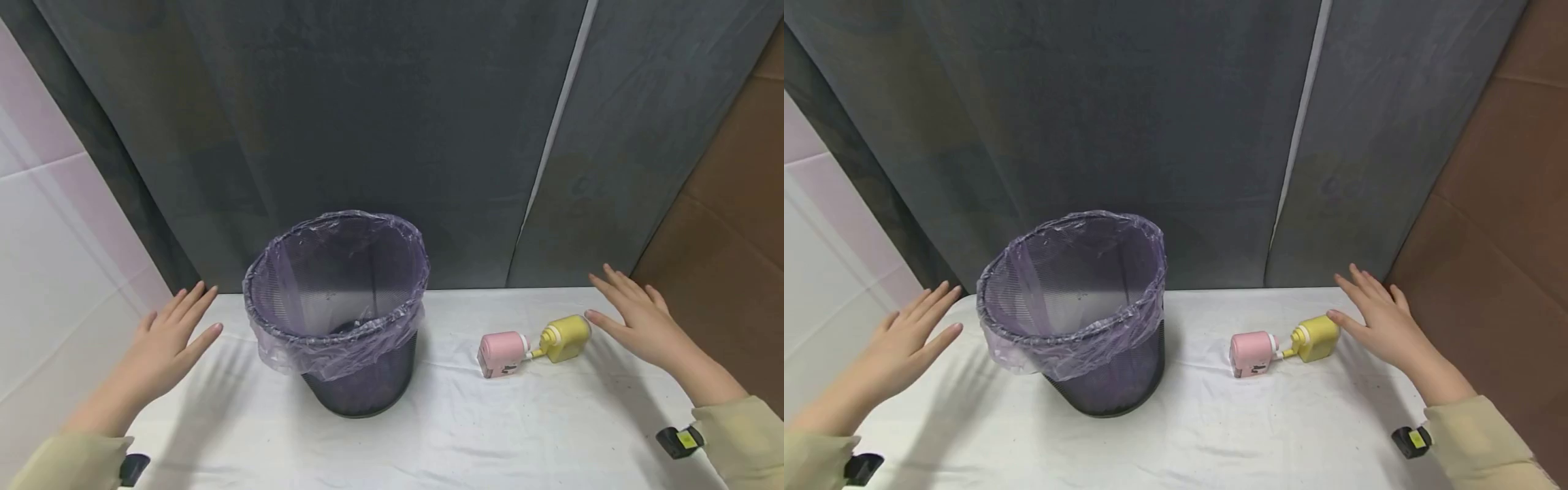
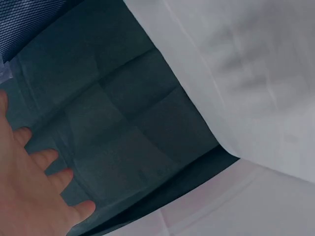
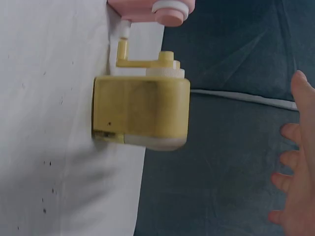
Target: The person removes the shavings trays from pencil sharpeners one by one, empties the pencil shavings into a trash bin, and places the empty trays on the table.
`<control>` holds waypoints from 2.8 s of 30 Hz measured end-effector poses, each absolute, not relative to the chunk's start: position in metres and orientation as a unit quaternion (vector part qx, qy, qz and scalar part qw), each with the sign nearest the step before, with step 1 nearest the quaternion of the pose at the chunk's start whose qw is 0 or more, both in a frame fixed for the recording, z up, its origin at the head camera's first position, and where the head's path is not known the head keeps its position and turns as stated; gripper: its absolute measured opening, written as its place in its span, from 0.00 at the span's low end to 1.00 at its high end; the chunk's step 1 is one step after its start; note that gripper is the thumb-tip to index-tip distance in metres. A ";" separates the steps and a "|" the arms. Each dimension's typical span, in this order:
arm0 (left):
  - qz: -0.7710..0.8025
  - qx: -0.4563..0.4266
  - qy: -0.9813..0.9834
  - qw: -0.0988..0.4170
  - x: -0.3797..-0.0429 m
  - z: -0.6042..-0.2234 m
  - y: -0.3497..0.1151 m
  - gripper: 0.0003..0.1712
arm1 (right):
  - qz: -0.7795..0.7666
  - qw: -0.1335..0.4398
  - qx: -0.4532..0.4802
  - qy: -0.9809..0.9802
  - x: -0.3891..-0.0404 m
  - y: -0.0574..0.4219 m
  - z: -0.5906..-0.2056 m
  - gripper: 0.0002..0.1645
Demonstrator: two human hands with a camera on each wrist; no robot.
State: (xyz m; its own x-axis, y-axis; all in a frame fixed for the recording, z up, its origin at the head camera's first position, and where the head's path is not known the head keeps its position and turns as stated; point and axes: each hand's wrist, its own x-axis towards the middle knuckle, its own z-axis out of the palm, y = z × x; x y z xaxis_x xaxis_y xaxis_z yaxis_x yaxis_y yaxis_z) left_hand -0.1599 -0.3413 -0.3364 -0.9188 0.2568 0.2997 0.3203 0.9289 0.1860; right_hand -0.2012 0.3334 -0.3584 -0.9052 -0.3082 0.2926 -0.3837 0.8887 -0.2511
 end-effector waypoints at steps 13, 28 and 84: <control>-0.177 -0.140 -0.960 0.168 -0.151 -0.346 -0.338 0.34 | 0.169 0.168 0.212 -0.948 -0.198 0.317 -0.365 0.41; -0.210 -0.145 -0.937 0.238 -0.137 -0.347 -0.322 0.35 | 0.191 0.186 0.227 -0.937 -0.193 0.290 -0.365 0.42; -0.365 -0.334 -0.716 0.493 -0.102 -0.297 -0.196 0.26 | 0.282 0.156 0.231 -0.918 -0.180 0.236 -0.390 0.32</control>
State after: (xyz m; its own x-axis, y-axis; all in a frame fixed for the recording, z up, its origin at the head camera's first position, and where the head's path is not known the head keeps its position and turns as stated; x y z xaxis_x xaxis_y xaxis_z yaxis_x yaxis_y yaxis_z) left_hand -0.1018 -0.1962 -0.2972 -0.2924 0.1184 0.9489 0.8372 0.5113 0.1941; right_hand -0.1801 0.2355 -0.3900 -0.8446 -0.3358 0.4169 -0.5120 0.7341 -0.4460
